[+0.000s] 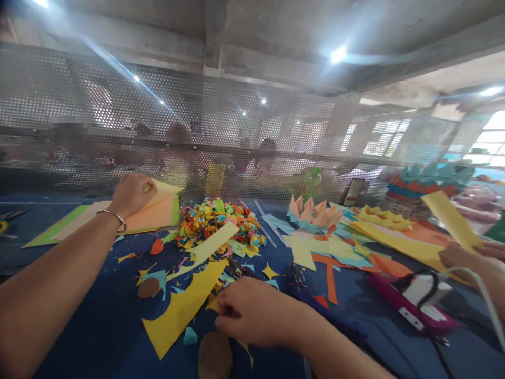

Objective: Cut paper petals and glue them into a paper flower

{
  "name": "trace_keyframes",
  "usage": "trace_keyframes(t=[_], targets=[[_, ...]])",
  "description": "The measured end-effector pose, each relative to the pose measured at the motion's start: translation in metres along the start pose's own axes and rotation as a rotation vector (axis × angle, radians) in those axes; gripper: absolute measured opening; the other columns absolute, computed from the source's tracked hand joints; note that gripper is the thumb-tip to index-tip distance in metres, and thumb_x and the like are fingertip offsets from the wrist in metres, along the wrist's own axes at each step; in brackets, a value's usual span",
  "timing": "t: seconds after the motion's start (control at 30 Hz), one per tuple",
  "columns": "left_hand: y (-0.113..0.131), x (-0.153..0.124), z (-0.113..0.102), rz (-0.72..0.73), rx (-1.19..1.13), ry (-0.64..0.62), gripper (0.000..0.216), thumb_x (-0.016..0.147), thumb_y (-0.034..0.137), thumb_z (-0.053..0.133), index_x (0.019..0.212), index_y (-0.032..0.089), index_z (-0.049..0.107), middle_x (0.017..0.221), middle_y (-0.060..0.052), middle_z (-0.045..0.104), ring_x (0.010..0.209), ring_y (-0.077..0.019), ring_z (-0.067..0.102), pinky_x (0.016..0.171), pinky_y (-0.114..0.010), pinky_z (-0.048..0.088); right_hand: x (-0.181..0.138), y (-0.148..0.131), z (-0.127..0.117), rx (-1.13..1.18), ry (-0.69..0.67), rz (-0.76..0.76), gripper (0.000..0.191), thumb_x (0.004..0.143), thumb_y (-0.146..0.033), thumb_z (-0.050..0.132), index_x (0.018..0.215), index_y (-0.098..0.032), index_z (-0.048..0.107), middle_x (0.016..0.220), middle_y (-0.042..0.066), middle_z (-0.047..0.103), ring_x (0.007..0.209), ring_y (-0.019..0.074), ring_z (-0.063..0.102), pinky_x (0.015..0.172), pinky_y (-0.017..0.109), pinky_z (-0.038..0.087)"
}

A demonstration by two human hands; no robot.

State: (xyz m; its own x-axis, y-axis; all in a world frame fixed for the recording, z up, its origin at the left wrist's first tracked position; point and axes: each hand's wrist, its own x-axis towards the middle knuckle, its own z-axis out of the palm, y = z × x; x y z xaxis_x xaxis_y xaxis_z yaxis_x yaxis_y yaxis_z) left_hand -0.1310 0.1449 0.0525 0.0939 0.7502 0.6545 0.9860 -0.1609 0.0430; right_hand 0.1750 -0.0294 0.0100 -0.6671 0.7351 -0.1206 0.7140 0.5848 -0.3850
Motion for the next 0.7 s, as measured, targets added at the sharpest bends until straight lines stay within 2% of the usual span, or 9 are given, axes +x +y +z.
trace_keyframes(t=[0.1, 0.27, 0.33, 0.4, 0.43, 0.47, 0.53, 0.63, 0.7], targets=[[0.002, 0.005, -0.010, 0.010, -0.017, 0.184, 0.020, 0.079, 0.027, 0.047, 0.082, 0.016, 0.064, 0.093, -0.013, 0.062, 0.103, -0.0288, 0.051, 0.093, -0.042, 0.032, 0.000, 0.001, 0.001, -0.008, 0.009, -0.001, 0.011, 0.076, -0.021, 0.054, 0.066, -0.017, 0.057, 0.054, -0.006, 0.046, 0.048, 0.0057, 0.036, 0.043, 0.019, 0.022], [0.015, 0.008, -0.031, 0.101, -0.070, 0.307, 0.013, 0.079, 0.027, 0.052, 0.076, 0.018, 0.061, 0.083, -0.006, 0.059, 0.090, -0.0235, 0.053, 0.088, -0.038, 0.036, -0.002, 0.001, 0.001, -0.005, -0.007, 0.013, 0.011, 0.076, -0.021, 0.054, 0.067, -0.017, 0.059, 0.055, -0.005, 0.048, 0.048, 0.0064, 0.038, 0.043, 0.019, 0.022], [0.027, 0.007, -0.050, 0.102, -0.255, 0.595, 0.013, 0.085, 0.025, 0.048, 0.082, 0.016, 0.058, 0.075, -0.002, 0.057, 0.072, -0.0163, 0.053, 0.074, -0.032, 0.042, -0.003, 0.000, 0.000, -0.003, 0.002, 0.007, 0.011, 0.076, -0.021, 0.055, 0.066, -0.017, 0.059, 0.055, -0.005, 0.049, 0.048, 0.0068, 0.039, 0.043, 0.019, 0.023], [0.047, 0.003, -0.070, 0.094, -0.286, 0.737, 0.019, 0.091, 0.025, 0.039, 0.097, 0.015, 0.053, 0.081, -0.003, 0.056, 0.071, -0.0139, 0.051, 0.071, -0.030, 0.043, -0.003, 0.000, -0.001, 0.017, 0.019, -0.007, 0.011, 0.076, -0.021, 0.056, 0.067, -0.016, 0.060, 0.056, -0.004, 0.051, 0.049, 0.0074, 0.041, 0.044, 0.020, 0.025], [0.060, -0.002, -0.078, 0.135, -0.307, 0.832, 0.018, 0.091, 0.024, 0.041, 0.098, 0.014, 0.053, 0.084, -0.004, 0.057, 0.072, -0.0141, 0.052, 0.070, -0.030, 0.043, -0.002, 0.001, -0.001, 0.052, 0.041, -0.009, 0.011, 0.077, -0.022, 0.056, 0.068, -0.016, 0.061, 0.057, -0.003, 0.052, 0.050, 0.0079, 0.043, 0.045, 0.020, 0.027], [0.074, -0.008, -0.083, 0.229, -0.312, 0.888, 0.015, 0.090, 0.022, 0.043, 0.096, 0.014, 0.055, 0.086, -0.005, 0.059, 0.076, -0.0148, 0.054, 0.072, -0.030, 0.044, -0.001, 0.002, -0.002, 0.116, 0.075, -0.007, 0.012, 0.078, -0.023, 0.056, 0.070, -0.016, 0.061, 0.059, -0.002, 0.054, 0.051, 0.0084, 0.045, 0.046, 0.020, 0.029], [0.103, -0.024, -0.085, 0.550, -0.311, 0.898, 0.011, 0.085, 0.017, 0.052, 0.095, 0.016, 0.057, 0.090, -0.004, 0.064, 0.086, -0.0178, 0.056, 0.079, -0.034, 0.044, 0.001, 0.006, -0.003, 0.325, 0.195, 0.003, 0.016, 0.083, -0.030, 0.055, 0.077, -0.016, 0.062, 0.063, -0.001, 0.055, 0.054, 0.0093, 0.047, 0.049, 0.020, 0.034], [0.142, -0.053, -0.070, 1.013, -0.443, 0.724, 0.014, 0.085, 0.012, 0.051, 0.097, 0.016, 0.056, 0.096, -0.004, 0.067, 0.091, -0.0155, 0.058, 0.077, -0.029, 0.047, 0.004, 0.015, -0.005, 0.792, 0.460, -0.008, 0.031, 0.086, -0.047, 0.050, 0.092, -0.018, 0.060, 0.066, -0.001, 0.055, 0.052, 0.0102, 0.048, 0.048, 0.022, 0.037], [0.158, -0.068, -0.056, 1.174, -0.459, 0.600, 0.013, 0.087, 0.016, 0.048, 0.097, 0.013, 0.056, 0.100, -0.008, 0.067, 0.097, -0.0174, 0.057, 0.080, -0.030, 0.048, 0.005, 0.020, -0.006, 1.028, 0.605, -0.075, 0.037, 0.082, -0.053, 0.053, 0.097, -0.019, 0.058, 0.067, -0.001, 0.056, 0.051, 0.0111, 0.049, 0.048, 0.024, 0.040]])
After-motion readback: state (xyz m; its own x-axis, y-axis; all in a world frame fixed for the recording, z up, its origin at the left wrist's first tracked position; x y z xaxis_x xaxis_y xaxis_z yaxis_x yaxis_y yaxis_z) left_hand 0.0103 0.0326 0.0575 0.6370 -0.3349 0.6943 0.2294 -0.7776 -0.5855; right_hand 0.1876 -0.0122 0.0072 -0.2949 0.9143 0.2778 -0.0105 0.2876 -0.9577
